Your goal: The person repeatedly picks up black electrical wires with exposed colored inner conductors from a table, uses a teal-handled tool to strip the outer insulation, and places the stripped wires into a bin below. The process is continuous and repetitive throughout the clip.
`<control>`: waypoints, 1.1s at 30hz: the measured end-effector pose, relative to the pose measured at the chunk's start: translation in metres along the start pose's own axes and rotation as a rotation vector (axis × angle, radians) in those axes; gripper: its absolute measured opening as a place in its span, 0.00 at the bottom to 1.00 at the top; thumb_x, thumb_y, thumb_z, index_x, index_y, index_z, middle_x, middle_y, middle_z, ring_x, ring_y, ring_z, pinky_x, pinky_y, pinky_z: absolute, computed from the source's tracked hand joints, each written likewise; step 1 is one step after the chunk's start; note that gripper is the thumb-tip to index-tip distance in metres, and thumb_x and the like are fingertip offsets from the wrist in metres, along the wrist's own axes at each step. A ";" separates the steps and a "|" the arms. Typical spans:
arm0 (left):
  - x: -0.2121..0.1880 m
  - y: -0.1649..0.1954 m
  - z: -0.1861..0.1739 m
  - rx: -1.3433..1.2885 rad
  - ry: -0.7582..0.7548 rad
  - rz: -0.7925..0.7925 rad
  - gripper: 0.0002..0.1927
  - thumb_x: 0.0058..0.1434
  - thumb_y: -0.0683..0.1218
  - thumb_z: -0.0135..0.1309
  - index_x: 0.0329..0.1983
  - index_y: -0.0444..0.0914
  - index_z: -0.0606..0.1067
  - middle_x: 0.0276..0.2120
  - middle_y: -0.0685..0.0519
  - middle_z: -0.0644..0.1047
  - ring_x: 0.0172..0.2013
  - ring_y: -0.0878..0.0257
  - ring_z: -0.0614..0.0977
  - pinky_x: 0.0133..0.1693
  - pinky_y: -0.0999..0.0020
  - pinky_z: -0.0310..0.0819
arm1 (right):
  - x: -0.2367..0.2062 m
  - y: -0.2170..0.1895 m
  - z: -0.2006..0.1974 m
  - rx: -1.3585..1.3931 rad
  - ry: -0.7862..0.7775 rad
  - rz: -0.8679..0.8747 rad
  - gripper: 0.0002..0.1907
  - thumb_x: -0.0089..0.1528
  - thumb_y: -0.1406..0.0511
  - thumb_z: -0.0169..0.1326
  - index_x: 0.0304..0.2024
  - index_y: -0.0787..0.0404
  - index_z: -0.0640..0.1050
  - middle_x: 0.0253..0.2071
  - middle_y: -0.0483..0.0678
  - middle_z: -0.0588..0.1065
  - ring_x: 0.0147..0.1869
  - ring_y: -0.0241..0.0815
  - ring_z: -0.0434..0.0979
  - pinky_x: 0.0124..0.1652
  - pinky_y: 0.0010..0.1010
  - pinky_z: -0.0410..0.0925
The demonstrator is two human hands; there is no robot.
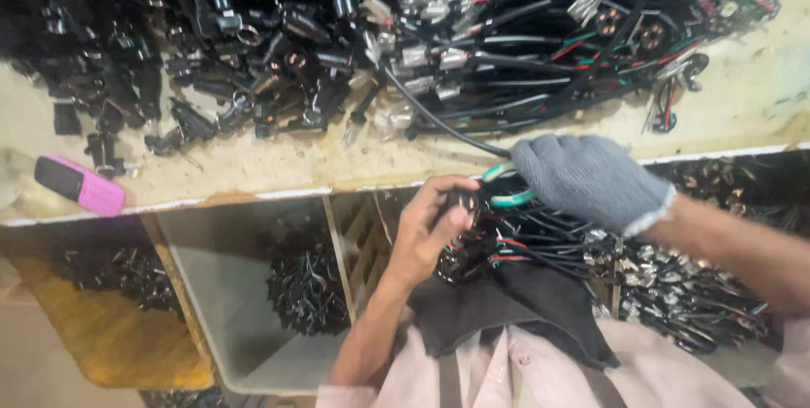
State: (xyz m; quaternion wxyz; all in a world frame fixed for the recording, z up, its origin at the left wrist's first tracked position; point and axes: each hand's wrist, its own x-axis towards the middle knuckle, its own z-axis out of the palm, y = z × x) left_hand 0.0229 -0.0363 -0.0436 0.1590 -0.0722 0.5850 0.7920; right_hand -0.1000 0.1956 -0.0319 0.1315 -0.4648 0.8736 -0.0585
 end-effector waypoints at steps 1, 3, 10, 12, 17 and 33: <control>0.001 -0.001 0.001 -0.016 -0.013 -0.021 0.20 0.72 0.52 0.53 0.60 0.34 0.73 0.38 0.56 0.74 0.38 0.71 0.74 0.43 0.76 0.69 | 0.001 -0.001 -0.004 0.174 0.033 0.046 0.18 0.55 0.65 0.56 0.47 0.61 0.74 0.33 0.51 0.75 0.33 0.51 0.81 0.30 0.42 0.73; 0.005 -0.003 0.002 -0.004 -0.057 -0.056 0.18 0.73 0.51 0.52 0.59 0.34 0.75 0.35 0.56 0.75 0.36 0.71 0.75 0.42 0.76 0.70 | 0.001 -0.003 -0.014 0.506 0.111 0.161 0.26 0.49 0.66 0.57 0.51 0.61 0.75 0.35 0.51 0.78 0.34 0.55 0.81 0.30 0.42 0.72; 0.010 0.001 0.016 0.266 -0.052 0.105 0.11 0.76 0.42 0.51 0.58 0.33 0.75 0.45 0.48 0.81 0.45 0.63 0.82 0.48 0.70 0.75 | -0.018 -0.043 -0.014 0.488 -0.005 -0.038 0.22 0.59 0.62 0.63 0.55 0.56 0.75 0.39 0.49 0.79 0.40 0.53 0.81 0.37 0.39 0.72; 0.009 0.002 0.021 0.452 -0.020 0.218 0.12 0.74 0.41 0.52 0.58 0.33 0.74 0.46 0.46 0.82 0.47 0.60 0.85 0.50 0.69 0.77 | -0.022 -0.047 -0.004 0.818 0.315 -0.021 0.28 0.50 0.62 0.66 0.52 0.61 0.77 0.38 0.52 0.79 0.38 0.54 0.80 0.35 0.36 0.71; 0.000 0.000 0.027 0.495 -0.006 0.318 0.13 0.72 0.42 0.54 0.57 0.33 0.74 0.47 0.44 0.82 0.47 0.59 0.86 0.50 0.69 0.79 | -0.039 -0.059 0.008 1.364 0.668 0.395 0.18 0.57 0.66 0.62 0.49 0.61 0.76 0.39 0.52 0.77 0.39 0.50 0.79 0.37 0.36 0.72; -0.005 0.035 0.030 1.610 -0.498 0.042 0.33 0.60 0.45 0.57 0.70 0.41 0.68 0.31 0.46 0.79 0.30 0.50 0.83 0.29 0.56 0.77 | -0.031 -0.013 -0.021 0.119 0.549 0.474 0.12 0.60 0.70 0.64 0.44 0.60 0.76 0.34 0.54 0.75 0.33 0.51 0.76 0.30 0.40 0.69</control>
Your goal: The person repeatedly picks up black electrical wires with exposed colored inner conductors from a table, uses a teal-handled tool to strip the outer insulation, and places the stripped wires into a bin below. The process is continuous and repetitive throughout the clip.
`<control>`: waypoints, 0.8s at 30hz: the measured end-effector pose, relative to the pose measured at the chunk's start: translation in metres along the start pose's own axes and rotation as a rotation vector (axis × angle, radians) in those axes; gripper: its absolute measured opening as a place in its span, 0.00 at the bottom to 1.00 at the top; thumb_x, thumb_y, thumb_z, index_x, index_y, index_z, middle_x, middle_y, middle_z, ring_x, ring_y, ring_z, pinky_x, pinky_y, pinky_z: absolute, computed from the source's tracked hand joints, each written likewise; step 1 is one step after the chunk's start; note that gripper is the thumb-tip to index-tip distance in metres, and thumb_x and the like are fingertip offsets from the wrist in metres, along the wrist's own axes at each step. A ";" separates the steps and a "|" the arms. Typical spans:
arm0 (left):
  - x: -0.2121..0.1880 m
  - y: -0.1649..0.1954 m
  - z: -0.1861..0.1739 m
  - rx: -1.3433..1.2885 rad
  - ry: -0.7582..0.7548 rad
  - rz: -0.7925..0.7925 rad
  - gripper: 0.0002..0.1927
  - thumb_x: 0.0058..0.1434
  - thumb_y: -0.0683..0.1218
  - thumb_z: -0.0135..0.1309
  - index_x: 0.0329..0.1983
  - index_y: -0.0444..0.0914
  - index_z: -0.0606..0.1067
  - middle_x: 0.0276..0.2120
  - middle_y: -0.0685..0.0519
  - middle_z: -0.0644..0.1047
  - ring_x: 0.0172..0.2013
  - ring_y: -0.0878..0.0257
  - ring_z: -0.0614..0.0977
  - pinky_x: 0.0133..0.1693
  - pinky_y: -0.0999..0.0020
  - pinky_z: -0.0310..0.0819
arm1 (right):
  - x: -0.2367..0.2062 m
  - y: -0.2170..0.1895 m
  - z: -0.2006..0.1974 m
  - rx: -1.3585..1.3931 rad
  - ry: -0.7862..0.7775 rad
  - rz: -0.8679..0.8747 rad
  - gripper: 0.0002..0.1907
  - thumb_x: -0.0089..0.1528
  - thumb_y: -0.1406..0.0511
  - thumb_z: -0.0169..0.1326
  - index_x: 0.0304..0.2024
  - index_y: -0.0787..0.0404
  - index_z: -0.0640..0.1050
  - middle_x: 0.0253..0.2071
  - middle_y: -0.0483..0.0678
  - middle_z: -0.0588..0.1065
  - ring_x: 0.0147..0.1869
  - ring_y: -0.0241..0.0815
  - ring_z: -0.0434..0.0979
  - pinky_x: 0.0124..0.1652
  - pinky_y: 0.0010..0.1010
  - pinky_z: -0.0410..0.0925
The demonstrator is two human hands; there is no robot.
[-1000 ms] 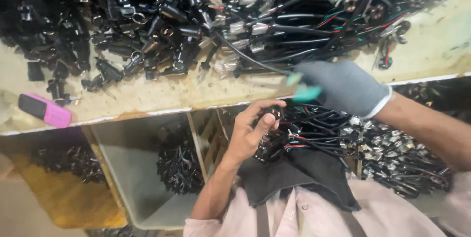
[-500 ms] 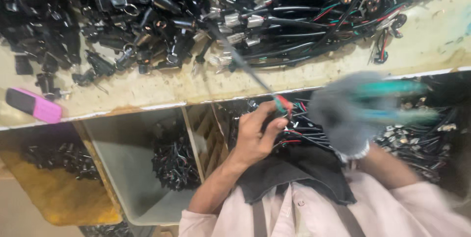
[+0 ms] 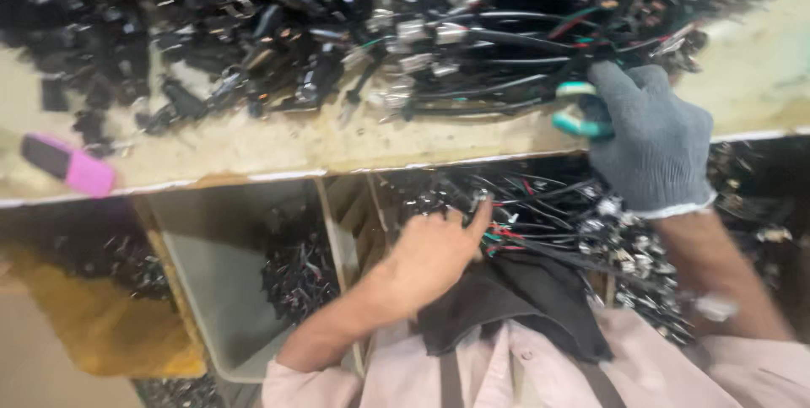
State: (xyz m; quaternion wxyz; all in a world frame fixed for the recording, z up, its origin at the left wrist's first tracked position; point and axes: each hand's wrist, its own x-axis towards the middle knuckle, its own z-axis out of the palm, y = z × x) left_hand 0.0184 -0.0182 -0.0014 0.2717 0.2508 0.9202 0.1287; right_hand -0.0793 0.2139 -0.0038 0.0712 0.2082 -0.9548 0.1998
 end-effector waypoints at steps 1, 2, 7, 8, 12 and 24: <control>-0.004 -0.010 -0.010 -0.025 -0.028 -0.004 0.28 0.59 0.49 0.57 0.64 0.41 0.70 0.28 0.47 0.79 0.29 0.49 0.82 0.29 0.53 0.76 | -0.004 0.004 0.004 -0.143 -0.088 0.012 0.14 0.57 0.69 0.67 0.43 0.59 0.77 0.32 0.54 0.75 0.30 0.53 0.77 0.26 0.41 0.68; -0.007 -0.021 -0.020 -0.056 -0.062 0.000 0.24 0.58 0.53 0.58 0.57 0.41 0.72 0.26 0.48 0.79 0.28 0.48 0.82 0.29 0.50 0.74 | -0.008 0.007 0.009 -0.098 -0.148 0.023 0.16 0.58 0.69 0.67 0.46 0.58 0.77 0.34 0.53 0.76 0.32 0.53 0.78 0.29 0.41 0.68; 0.019 -0.090 -0.048 0.244 0.798 -0.488 0.20 0.62 0.49 0.60 0.54 0.37 0.73 0.44 0.47 0.77 0.42 0.47 0.79 0.39 0.53 0.74 | -0.027 0.004 0.025 0.035 -0.114 0.049 0.26 0.55 0.69 0.67 0.55 0.57 0.76 0.44 0.53 0.78 0.41 0.55 0.80 0.36 0.43 0.70; 0.023 -0.097 -0.046 0.237 0.730 -0.483 0.18 0.65 0.48 0.61 0.55 0.38 0.73 0.44 0.48 0.76 0.44 0.49 0.79 0.42 0.53 0.74 | -0.028 0.002 0.021 0.157 -0.082 0.094 0.25 0.58 0.70 0.66 0.57 0.58 0.75 0.44 0.53 0.77 0.43 0.54 0.81 0.38 0.42 0.71; 0.006 -0.113 -0.028 0.158 0.875 -0.531 0.21 0.67 0.50 0.64 0.59 0.40 0.74 0.49 0.50 0.74 0.48 0.47 0.79 0.47 0.52 0.74 | -0.027 0.006 -0.017 0.273 0.109 0.230 0.19 0.66 0.72 0.62 0.58 0.57 0.74 0.46 0.51 0.78 0.43 0.47 0.82 0.44 0.37 0.74; -0.038 -0.159 -0.004 0.156 0.720 -0.434 0.25 0.61 0.45 0.60 0.60 0.33 0.70 0.55 0.37 0.72 0.55 0.39 0.75 0.58 0.51 0.69 | -0.004 0.014 0.003 -0.028 -0.268 -0.090 0.19 0.56 0.68 0.61 0.50 0.60 0.76 0.32 0.51 0.72 0.34 0.54 0.76 0.31 0.44 0.66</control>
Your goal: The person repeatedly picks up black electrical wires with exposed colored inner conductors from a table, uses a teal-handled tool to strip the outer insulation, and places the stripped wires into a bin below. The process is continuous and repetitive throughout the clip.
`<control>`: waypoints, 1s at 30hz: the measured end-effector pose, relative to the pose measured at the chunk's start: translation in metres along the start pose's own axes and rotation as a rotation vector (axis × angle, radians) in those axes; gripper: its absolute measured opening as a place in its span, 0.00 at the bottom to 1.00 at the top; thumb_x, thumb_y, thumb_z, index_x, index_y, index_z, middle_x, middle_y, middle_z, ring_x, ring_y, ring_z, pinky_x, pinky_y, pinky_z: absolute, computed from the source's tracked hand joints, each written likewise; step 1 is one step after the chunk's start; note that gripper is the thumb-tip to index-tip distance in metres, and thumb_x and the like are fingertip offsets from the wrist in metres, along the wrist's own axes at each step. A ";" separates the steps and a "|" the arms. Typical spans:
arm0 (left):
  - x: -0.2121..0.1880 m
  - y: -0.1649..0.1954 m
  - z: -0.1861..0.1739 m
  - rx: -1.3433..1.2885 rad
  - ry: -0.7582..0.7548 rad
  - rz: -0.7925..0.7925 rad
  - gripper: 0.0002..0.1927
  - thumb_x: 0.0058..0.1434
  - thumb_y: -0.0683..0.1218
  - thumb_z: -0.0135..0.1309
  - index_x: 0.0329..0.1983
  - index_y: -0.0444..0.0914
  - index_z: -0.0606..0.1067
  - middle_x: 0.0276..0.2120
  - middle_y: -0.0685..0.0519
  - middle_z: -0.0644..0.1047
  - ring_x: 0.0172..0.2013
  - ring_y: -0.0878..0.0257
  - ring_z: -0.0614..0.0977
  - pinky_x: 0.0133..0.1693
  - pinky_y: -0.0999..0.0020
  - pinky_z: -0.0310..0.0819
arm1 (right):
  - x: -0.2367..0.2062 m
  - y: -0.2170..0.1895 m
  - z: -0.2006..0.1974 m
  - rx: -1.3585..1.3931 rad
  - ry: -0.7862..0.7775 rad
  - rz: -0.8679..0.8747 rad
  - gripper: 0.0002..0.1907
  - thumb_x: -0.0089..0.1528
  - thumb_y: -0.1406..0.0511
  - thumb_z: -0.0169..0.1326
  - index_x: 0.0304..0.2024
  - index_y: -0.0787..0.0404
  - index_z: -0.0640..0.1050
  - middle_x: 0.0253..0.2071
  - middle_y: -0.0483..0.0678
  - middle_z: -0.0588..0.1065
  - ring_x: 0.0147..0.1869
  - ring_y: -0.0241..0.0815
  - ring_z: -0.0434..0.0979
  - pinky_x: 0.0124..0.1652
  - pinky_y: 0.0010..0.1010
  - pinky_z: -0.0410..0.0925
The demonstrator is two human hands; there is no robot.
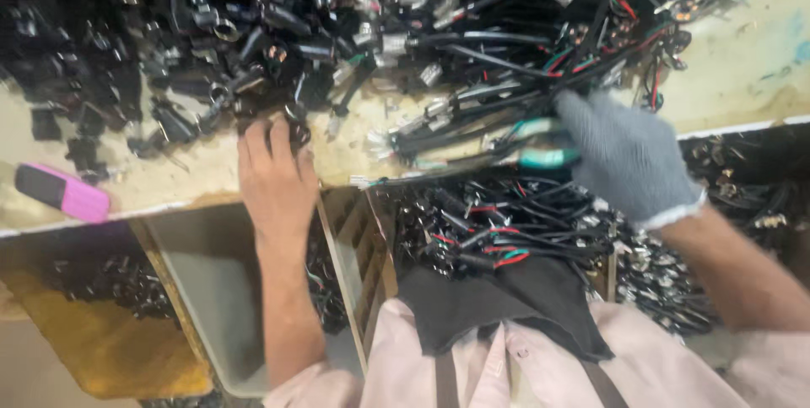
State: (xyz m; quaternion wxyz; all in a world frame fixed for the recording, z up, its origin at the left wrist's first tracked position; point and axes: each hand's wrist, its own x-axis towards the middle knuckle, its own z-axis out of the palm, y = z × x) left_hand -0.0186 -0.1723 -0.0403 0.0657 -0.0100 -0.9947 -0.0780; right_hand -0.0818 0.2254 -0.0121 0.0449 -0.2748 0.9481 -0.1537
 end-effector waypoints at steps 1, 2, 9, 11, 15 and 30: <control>-0.001 -0.003 -0.005 -0.027 -0.008 -0.050 0.23 0.63 0.45 0.61 0.59 0.35 0.72 0.50 0.39 0.74 0.51 0.41 0.76 0.55 0.52 0.70 | 0.004 -0.004 -0.011 -0.022 -0.020 0.007 0.18 0.56 0.69 0.61 0.50 0.59 0.77 0.32 0.51 0.72 0.34 0.53 0.76 0.31 0.43 0.66; -0.002 -0.003 -0.010 -0.056 -0.004 -0.092 0.20 0.66 0.46 0.62 0.58 0.37 0.74 0.45 0.42 0.76 0.47 0.43 0.77 0.52 0.53 0.71 | 0.008 -0.009 -0.023 -0.045 0.010 0.006 0.15 0.58 0.68 0.62 0.47 0.58 0.77 0.31 0.50 0.72 0.34 0.52 0.76 0.32 0.43 0.66; -0.021 0.074 -0.014 -1.379 0.333 -0.330 0.14 0.71 0.48 0.52 0.56 0.38 0.76 0.39 0.57 0.80 0.36 0.66 0.82 0.41 0.74 0.79 | 0.010 -0.038 -0.071 -0.047 0.267 -0.081 0.18 0.55 0.64 0.67 0.45 0.62 0.80 0.28 0.50 0.75 0.29 0.49 0.76 0.28 0.39 0.67; -0.033 0.094 -0.013 -0.907 0.023 -0.514 0.16 0.58 0.48 0.54 0.45 0.34 0.80 0.35 0.51 0.80 0.34 0.62 0.81 0.37 0.71 0.77 | 0.004 -0.032 -0.072 -0.013 0.196 -0.058 0.17 0.56 0.63 0.66 0.46 0.61 0.80 0.29 0.49 0.75 0.30 0.48 0.77 0.29 0.38 0.67; -0.047 0.105 -0.009 -1.242 -0.141 -0.294 0.18 0.62 0.55 0.49 0.37 0.35 0.76 0.32 0.55 0.77 0.30 0.68 0.75 0.34 0.73 0.66 | 0.004 -0.017 -0.089 0.048 0.260 -0.029 0.16 0.58 0.63 0.64 0.47 0.59 0.80 0.31 0.48 0.76 0.31 0.46 0.78 0.30 0.37 0.68; -0.053 0.116 -0.016 -1.605 -0.468 -0.471 0.21 0.60 0.45 0.61 0.52 0.33 0.71 0.37 0.47 0.78 0.33 0.64 0.78 0.36 0.69 0.74 | 0.025 -0.020 -0.082 0.143 0.282 0.151 0.13 0.70 0.65 0.62 0.54 0.57 0.75 0.47 0.50 0.79 0.47 0.48 0.82 0.47 0.35 0.74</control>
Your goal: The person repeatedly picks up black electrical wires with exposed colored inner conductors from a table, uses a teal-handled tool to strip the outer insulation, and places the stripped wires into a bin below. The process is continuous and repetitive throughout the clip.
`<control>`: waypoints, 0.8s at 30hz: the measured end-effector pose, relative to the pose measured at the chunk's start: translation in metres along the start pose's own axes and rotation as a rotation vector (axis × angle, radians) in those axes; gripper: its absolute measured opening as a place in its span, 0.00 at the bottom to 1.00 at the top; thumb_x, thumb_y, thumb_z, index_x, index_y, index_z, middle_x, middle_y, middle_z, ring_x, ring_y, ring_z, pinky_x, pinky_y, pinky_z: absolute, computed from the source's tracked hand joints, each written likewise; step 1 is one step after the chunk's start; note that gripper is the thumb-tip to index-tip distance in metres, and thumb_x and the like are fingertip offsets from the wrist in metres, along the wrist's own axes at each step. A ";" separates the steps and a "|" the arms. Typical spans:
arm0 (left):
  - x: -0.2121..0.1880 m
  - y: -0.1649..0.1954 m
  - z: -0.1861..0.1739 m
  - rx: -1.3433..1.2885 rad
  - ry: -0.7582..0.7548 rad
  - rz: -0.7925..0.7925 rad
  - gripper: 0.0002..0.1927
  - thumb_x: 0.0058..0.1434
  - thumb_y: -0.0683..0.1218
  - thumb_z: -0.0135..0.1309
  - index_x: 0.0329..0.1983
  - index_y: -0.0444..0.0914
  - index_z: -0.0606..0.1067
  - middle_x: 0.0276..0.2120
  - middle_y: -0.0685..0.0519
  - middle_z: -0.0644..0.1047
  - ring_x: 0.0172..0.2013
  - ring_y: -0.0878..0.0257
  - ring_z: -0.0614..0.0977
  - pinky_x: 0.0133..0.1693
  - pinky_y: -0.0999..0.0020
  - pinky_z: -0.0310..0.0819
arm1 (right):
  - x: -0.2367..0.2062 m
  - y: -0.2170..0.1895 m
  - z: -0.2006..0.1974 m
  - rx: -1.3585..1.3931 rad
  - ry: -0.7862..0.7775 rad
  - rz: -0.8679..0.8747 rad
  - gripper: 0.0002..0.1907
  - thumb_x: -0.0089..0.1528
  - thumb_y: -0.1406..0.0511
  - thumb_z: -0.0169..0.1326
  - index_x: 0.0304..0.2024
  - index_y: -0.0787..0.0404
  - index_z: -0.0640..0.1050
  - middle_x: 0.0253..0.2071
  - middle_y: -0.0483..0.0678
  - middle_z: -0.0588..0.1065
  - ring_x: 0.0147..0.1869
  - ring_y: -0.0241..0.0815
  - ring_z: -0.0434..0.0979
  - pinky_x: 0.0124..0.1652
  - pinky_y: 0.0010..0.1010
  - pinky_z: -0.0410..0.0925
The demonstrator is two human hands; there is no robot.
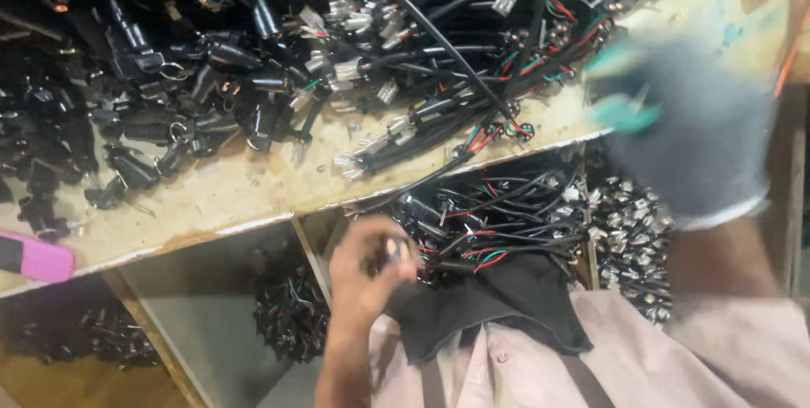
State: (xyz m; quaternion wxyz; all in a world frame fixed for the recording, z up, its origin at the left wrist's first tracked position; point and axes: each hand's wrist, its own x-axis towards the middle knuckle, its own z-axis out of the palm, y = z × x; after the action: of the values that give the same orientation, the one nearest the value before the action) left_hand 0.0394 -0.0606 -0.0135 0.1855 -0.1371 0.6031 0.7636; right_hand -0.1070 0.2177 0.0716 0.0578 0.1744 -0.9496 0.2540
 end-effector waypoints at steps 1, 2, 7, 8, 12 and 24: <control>0.002 -0.005 0.003 0.050 0.129 -0.037 0.22 0.57 0.44 0.64 0.51 0.33 0.71 0.35 0.46 0.76 0.33 0.64 0.77 0.35 0.69 0.73 | -0.016 0.004 0.009 -0.018 -0.045 0.074 0.17 0.66 0.63 0.65 0.54 0.57 0.75 0.45 0.49 0.79 0.44 0.49 0.82 0.44 0.36 0.74; 0.006 -0.011 0.008 0.048 0.114 0.004 0.21 0.60 0.46 0.62 0.54 0.33 0.72 0.38 0.46 0.75 0.36 0.64 0.76 0.39 0.70 0.72 | -0.030 0.008 0.027 -0.040 -0.120 0.096 0.26 0.57 0.61 0.67 0.55 0.60 0.76 0.40 0.50 0.79 0.39 0.54 0.82 0.38 0.42 0.73; 0.022 -0.016 0.020 0.233 -0.143 0.195 0.18 0.73 0.52 0.52 0.58 0.35 0.74 0.54 0.50 0.79 0.56 0.62 0.79 0.60 0.69 0.70 | -0.073 0.033 0.083 -0.124 -0.261 0.018 0.22 0.53 0.68 0.59 0.51 0.62 0.74 0.35 0.53 0.72 0.35 0.57 0.76 0.31 0.46 0.68; 0.023 -0.012 0.019 0.244 -0.139 0.185 0.19 0.73 0.53 0.52 0.58 0.35 0.74 0.54 0.50 0.79 0.56 0.61 0.79 0.61 0.68 0.68 | -0.078 0.035 0.086 -0.219 -0.301 0.009 0.18 0.55 0.68 0.59 0.48 0.60 0.74 0.33 0.52 0.72 0.34 0.55 0.76 0.31 0.46 0.68; 0.032 0.004 0.019 0.280 -0.157 0.176 0.20 0.72 0.54 0.51 0.58 0.35 0.75 0.52 0.50 0.79 0.54 0.61 0.78 0.61 0.68 0.67 | -0.082 0.035 0.081 -0.404 -0.325 0.005 0.11 0.60 0.67 0.56 0.45 0.57 0.75 0.31 0.49 0.73 0.32 0.50 0.75 0.29 0.43 0.67; 0.031 -0.009 0.027 0.198 -0.209 0.011 0.20 0.72 0.53 0.49 0.59 0.37 0.76 0.28 0.56 0.73 0.30 0.70 0.73 0.36 0.73 0.69 | -0.068 0.031 0.075 0.650 -0.364 0.387 0.06 0.66 0.66 0.56 0.44 0.61 0.80 0.30 0.50 0.77 0.30 0.45 0.77 0.30 0.28 0.68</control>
State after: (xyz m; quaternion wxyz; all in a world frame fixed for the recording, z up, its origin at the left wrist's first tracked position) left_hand 0.0157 -0.0285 -0.0284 0.2559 -0.0345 0.6537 0.7114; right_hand -0.0562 0.2256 -0.0211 -0.2179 0.0440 -0.8298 0.5118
